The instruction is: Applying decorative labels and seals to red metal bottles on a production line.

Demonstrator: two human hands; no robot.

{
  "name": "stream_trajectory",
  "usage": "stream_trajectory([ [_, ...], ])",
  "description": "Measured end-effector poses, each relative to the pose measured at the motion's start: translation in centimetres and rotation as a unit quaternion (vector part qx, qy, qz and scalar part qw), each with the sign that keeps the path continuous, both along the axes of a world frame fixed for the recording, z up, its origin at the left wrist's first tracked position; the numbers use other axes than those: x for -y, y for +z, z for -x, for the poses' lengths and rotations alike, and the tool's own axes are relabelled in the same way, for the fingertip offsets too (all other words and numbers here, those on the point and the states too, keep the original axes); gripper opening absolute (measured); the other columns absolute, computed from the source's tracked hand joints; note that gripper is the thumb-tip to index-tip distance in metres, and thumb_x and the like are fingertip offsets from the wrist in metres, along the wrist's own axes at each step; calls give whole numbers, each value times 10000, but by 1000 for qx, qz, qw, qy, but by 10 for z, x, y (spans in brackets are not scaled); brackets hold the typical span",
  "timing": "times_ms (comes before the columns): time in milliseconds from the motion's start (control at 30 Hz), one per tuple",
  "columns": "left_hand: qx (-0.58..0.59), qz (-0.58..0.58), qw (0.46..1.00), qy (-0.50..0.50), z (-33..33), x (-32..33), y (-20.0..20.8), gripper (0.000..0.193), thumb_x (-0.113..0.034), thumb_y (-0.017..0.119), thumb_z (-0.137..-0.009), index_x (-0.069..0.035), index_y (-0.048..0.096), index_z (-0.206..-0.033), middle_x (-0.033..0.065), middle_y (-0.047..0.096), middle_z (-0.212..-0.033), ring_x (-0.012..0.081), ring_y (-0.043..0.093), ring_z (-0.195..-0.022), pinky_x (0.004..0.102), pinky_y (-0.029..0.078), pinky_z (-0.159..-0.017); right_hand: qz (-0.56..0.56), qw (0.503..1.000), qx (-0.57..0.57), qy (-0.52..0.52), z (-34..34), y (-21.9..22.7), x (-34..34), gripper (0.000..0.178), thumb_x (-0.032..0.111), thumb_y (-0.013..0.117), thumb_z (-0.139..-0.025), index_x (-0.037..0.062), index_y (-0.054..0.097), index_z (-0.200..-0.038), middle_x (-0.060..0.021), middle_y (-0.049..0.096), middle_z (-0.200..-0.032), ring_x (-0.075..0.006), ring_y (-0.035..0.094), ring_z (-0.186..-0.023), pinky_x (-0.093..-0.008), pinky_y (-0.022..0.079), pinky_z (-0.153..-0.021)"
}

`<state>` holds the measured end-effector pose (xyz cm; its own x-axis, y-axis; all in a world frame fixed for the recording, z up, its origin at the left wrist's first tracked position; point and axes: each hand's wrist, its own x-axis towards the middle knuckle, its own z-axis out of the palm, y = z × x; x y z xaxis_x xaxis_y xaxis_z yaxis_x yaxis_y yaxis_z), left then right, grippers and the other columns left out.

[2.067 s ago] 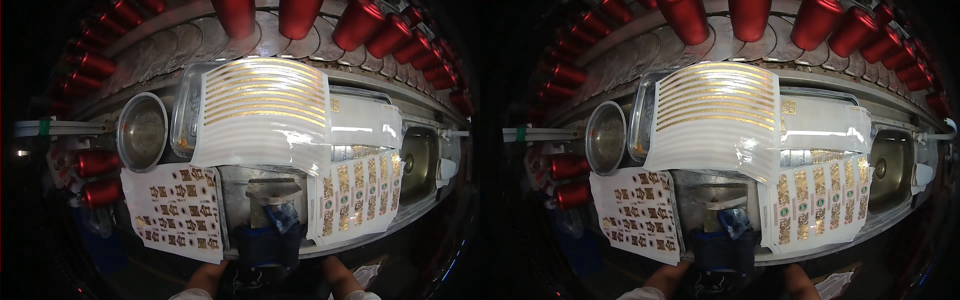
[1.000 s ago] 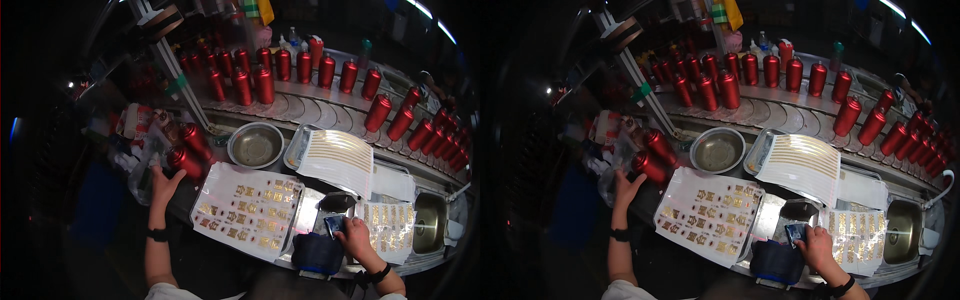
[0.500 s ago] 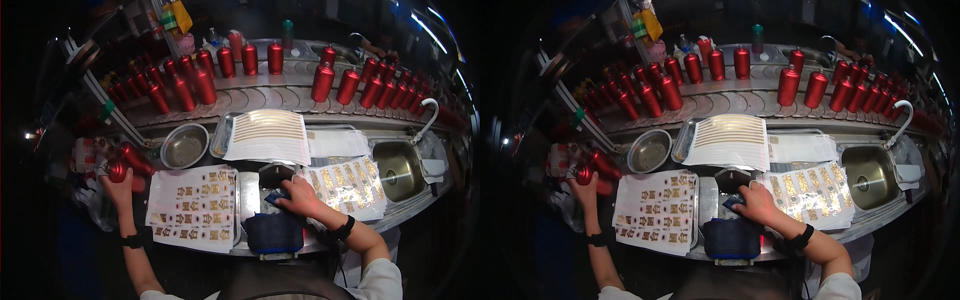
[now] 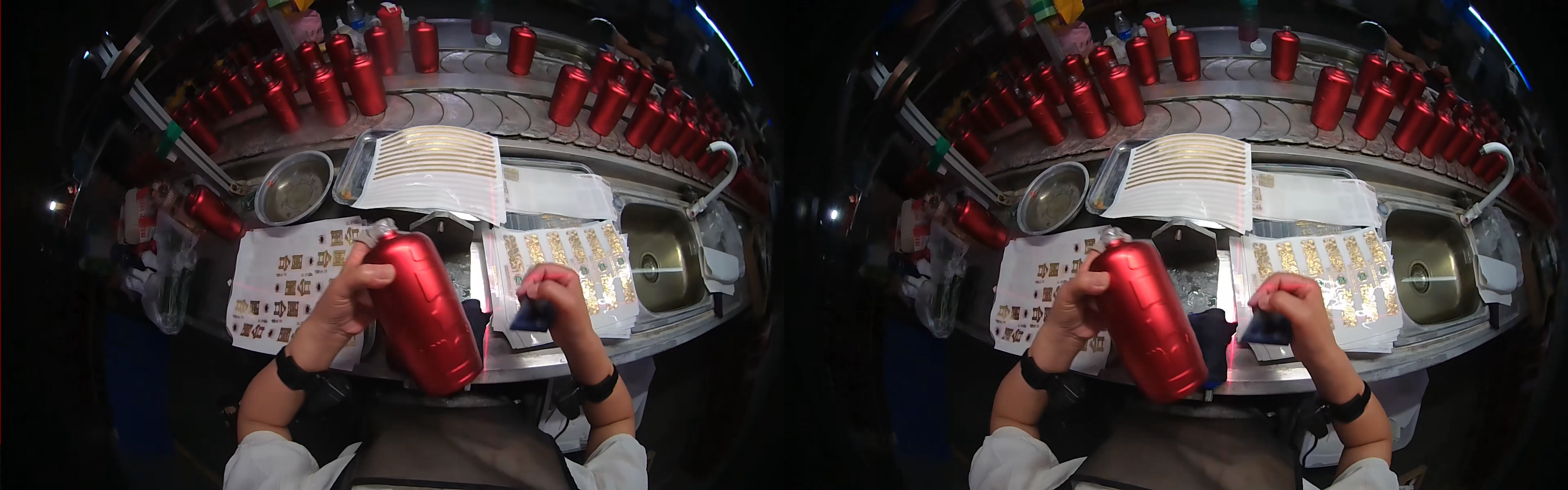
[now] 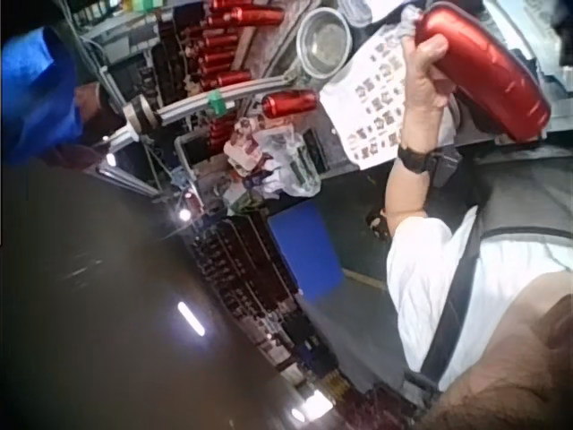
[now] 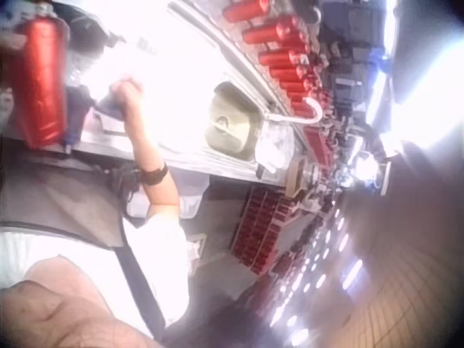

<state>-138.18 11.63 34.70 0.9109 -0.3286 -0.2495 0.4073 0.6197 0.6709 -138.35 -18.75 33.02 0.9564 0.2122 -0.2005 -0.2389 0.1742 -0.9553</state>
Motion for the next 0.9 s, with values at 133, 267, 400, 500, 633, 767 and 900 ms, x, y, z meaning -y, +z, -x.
stream_trajectory([
  [133,-76,102,991,-42,-11,30,-29,524,-97,667,-795,-31,500,-1287,108,656,-1091,218,662,-973,391,554,-900,188,960,46,200,48,-2,-6,779,376,865,-702,83,543,-1349,-4,566,-953,-53,486,-726,-243,434,-594],
  [267,-112,211,968,-79,-5,40,-53,428,-155,641,-826,4,568,-1216,138,679,-1073,240,674,-940,387,555,-891,387,864,235,221,69,-13,-34,1220,444,857,-674,19,113,-1542,-206,592,-1050,-318,641,-812,-392,518,-681],
  [400,-106,197,973,-56,-3,35,-67,429,-206,630,-861,-10,564,-1237,138,672,-1093,237,661,-983,384,531,-928,293,888,305,182,65,-19,-49,1247,392,837,-672,-33,40,-1531,-300,572,-1117,-441,634,-900,-445,531,-713],
  [500,-120,158,979,-51,-3,36,-66,460,-261,624,-897,-35,521,-1284,128,647,-1139,227,640,-1036,380,507,-964,316,887,271,201,61,-17,-43,1240,344,832,-649,-33,49,-1533,-300,572,-1125,-445,633,-898,-443,534,-720],
  [633,-48,15,997,-51,0,39,-56,600,-304,637,-922,-86,336,-1393,105,537,-1273,201,577,-1144,363,479,-995,399,862,198,244,58,-20,-37,1232,311,838,-625,-39,80,-1531,-290,576,-1100,-438,629,-867,-446,532,-711],
  [767,30,-122,990,-68,-12,41,-51,735,-311,735,-864,-73,265,-1378,129,489,-1289,182,534,-1166,339,472,-976,376,863,309,138,48,-28,-52,1207,291,853,-621,-29,127,-1531,-275,570,-1089,-422,628,-871,-441,531,-694],
  [900,72,-218,971,-64,-14,39,-58,896,-374,731,-863,-76,154,-1480,146,451,-1332,223,493,-1214,359,454,-994,386,853,316,156,44,-28,-53,1167,275,863,-621,-32,181,-1517,-257,590,-1122,-360,636,-819,-408,520,-637],
])
